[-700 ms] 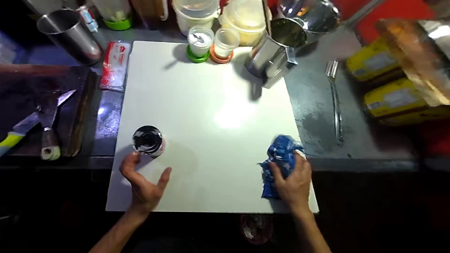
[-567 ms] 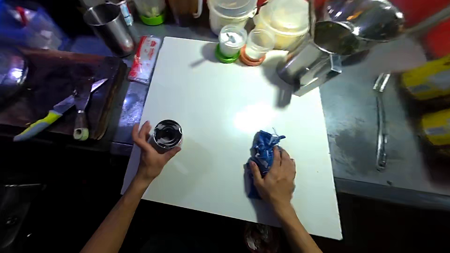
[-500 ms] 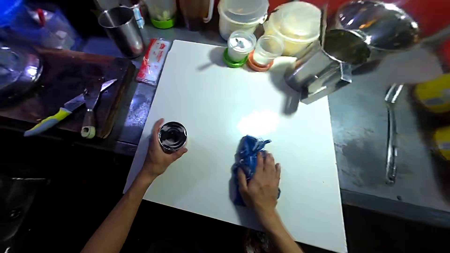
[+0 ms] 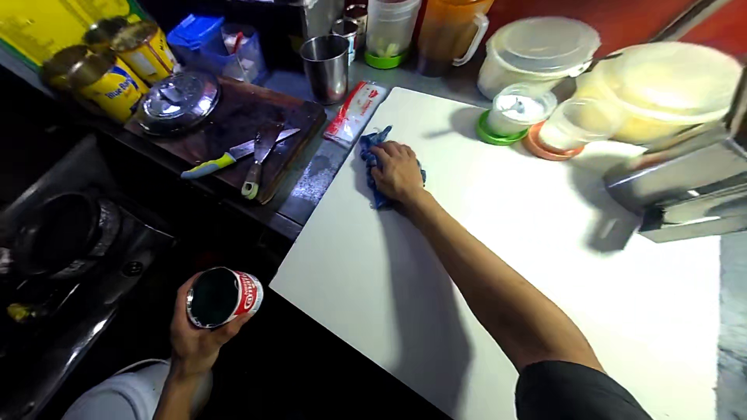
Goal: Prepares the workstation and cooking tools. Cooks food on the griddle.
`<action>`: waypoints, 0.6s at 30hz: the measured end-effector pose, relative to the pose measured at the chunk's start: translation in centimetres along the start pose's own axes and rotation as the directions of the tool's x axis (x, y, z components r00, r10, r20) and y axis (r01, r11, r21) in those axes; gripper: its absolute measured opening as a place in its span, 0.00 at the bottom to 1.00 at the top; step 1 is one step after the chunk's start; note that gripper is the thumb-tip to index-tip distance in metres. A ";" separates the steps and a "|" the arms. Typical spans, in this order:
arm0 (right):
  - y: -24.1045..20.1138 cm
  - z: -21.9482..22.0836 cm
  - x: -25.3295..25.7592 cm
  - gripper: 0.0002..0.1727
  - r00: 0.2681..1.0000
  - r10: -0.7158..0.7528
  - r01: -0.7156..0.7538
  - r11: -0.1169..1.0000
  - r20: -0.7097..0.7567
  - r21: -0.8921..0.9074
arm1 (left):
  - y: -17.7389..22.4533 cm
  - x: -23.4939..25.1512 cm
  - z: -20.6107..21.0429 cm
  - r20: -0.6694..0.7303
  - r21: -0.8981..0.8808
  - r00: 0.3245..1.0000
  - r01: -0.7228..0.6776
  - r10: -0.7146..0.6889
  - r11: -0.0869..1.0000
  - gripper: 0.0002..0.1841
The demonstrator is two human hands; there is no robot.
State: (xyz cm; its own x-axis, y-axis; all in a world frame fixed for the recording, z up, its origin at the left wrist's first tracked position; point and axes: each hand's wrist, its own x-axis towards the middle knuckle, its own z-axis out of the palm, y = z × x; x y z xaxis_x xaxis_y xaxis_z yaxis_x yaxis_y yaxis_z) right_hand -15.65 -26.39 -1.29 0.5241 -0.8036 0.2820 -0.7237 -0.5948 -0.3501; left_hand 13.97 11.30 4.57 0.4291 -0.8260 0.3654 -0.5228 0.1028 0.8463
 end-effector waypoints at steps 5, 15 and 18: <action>-16.0 3.6 -6.7 0.22 0.981 -0.143 0.135 0.989 0.130 0.064 | -3.5 1.6 -5.5 -0.127 0.039 0.992 0.028 -0.023 0.999 0.63; -24.0 2.5 -5.5 0.24 0.974 0.216 -0.227 0.934 0.069 0.277 | -11.3 8.6 -12.2 -0.034 -0.013 0.997 -0.076 0.076 0.997 0.60; -30.2 6.1 -7.2 0.21 0.985 -0.008 -0.018 0.989 0.175 0.150 | -15.1 10.1 -13.1 0.029 -0.041 1.000 -0.008 0.010 0.999 0.58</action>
State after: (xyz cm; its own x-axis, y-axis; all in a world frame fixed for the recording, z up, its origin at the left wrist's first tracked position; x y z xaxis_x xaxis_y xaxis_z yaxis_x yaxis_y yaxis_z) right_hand 5.13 -2.73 1.84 0.6004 -0.7899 0.1247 -0.6576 -0.5764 -0.4851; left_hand 35.81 8.66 0.53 0.4026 -0.8407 0.3622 -0.4958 0.1324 0.8583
